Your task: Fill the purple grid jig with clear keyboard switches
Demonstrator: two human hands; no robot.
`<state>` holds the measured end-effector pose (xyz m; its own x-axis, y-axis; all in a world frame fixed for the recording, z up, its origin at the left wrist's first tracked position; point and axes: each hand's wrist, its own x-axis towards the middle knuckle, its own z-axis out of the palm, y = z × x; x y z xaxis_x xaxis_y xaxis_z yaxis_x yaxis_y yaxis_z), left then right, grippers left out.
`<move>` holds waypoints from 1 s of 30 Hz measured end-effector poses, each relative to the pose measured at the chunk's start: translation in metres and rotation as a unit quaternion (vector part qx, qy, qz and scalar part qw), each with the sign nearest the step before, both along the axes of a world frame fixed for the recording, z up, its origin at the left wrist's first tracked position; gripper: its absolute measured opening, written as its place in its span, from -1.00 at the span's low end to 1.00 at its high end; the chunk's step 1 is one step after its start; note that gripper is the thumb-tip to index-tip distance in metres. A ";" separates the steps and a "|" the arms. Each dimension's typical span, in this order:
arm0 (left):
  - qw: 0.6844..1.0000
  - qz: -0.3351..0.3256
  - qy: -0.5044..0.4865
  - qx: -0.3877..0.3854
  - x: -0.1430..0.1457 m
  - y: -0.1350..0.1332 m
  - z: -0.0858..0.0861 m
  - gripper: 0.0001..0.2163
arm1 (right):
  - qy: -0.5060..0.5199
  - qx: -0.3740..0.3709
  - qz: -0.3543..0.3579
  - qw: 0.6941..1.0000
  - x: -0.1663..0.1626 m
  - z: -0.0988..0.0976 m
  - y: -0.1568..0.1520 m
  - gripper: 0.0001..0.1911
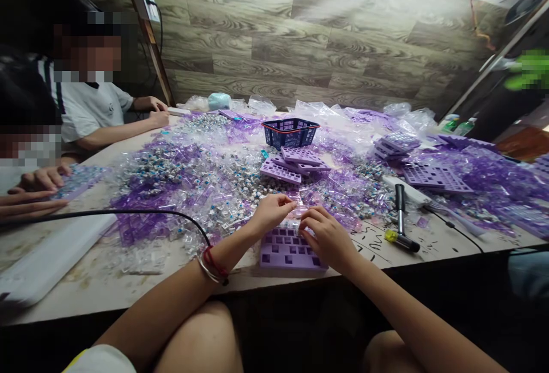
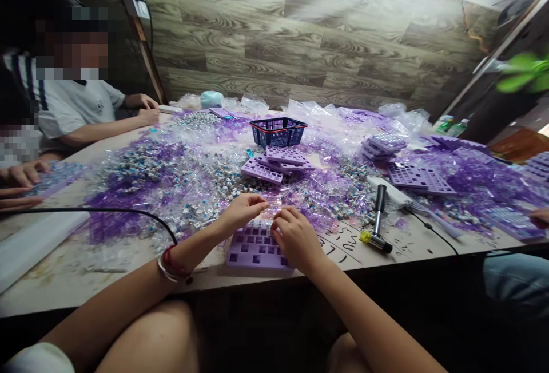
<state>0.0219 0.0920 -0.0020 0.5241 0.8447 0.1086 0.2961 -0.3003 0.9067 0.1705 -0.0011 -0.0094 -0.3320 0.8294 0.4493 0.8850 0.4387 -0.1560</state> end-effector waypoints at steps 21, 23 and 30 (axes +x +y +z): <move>0.986 -0.122 0.066 -0.095 -0.002 -0.006 0.006 -0.71 | 0.172 0.019 0.033 0.984 0.013 0.001 -0.004 -0.90; 0.986 -0.128 0.084 -0.068 -0.003 -0.006 0.008 -0.73 | 0.164 0.030 0.031 0.985 0.012 0.002 -0.004 -0.89; 0.951 -0.157 0.175 0.202 -0.009 -0.009 0.016 -0.77 | 0.128 0.024 0.008 0.991 0.015 0.001 -0.003 -0.91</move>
<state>0.0126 0.0829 0.0144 0.8068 0.5675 0.1644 0.3966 -0.7264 0.5612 0.1860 -0.0038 -0.0083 -0.2141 0.8011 0.5589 0.8120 0.4640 -0.3541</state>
